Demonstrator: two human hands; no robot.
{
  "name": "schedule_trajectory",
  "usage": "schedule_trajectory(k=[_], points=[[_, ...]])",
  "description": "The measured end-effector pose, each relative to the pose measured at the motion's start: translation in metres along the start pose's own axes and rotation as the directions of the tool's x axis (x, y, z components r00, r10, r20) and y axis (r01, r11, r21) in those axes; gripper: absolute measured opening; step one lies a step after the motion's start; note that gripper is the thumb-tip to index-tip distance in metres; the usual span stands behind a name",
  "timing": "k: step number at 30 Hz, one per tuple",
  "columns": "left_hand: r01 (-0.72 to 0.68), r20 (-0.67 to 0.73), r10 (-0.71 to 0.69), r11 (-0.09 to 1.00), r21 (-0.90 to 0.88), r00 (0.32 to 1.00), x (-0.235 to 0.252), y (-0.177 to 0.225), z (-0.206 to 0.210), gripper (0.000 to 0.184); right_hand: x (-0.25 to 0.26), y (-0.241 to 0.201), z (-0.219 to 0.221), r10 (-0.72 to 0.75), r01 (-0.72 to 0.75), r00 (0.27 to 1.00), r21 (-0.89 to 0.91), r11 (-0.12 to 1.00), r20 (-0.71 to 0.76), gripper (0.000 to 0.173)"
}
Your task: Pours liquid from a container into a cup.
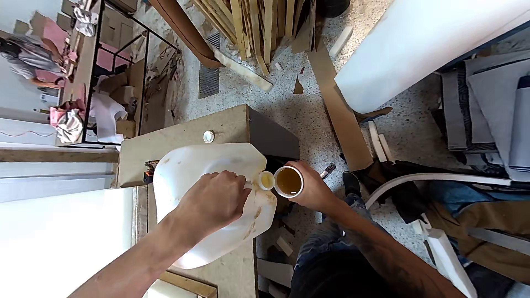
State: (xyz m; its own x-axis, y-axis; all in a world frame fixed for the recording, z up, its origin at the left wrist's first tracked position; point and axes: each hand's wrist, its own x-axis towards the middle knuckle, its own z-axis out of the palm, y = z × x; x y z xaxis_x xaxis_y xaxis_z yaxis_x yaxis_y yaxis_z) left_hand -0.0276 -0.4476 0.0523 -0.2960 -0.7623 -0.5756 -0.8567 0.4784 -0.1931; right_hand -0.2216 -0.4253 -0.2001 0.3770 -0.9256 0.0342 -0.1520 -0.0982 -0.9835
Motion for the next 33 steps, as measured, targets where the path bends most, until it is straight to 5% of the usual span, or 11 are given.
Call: schedule_trajectory(k=[12, 18, 26, 33], points=[[-0.011, 0.054, 0.008, 0.998, 0.056, 0.998, 0.010, 0.014, -0.003, 0.035, 0.030, 0.003, -0.034, 0.025, 0.006, 0.944, -0.095, 0.995, 0.330, 0.099], [0.051, 0.226, -0.062, 0.997, 0.054, 0.972, 0.026, 0.026, -0.015, 0.032, 0.055, 0.007, -0.052, -0.015, 0.091, 0.865, -0.126, 0.988, 0.502, 0.098], [0.087, 0.387, -0.106, 0.994, 0.066, 0.916, 0.047, 0.040, -0.031, 0.029, 0.055, 0.013, -0.055, -0.068, 0.217, 0.844, -0.223, 0.950, 0.531, 0.093], [0.083, 0.301, -0.092, 0.996, 0.045, 0.949, 0.044, 0.023, -0.027, 0.030, 0.042, 0.014, -0.044, -0.170, 0.255, 0.852, -0.109, 0.961, 0.494, 0.089]])
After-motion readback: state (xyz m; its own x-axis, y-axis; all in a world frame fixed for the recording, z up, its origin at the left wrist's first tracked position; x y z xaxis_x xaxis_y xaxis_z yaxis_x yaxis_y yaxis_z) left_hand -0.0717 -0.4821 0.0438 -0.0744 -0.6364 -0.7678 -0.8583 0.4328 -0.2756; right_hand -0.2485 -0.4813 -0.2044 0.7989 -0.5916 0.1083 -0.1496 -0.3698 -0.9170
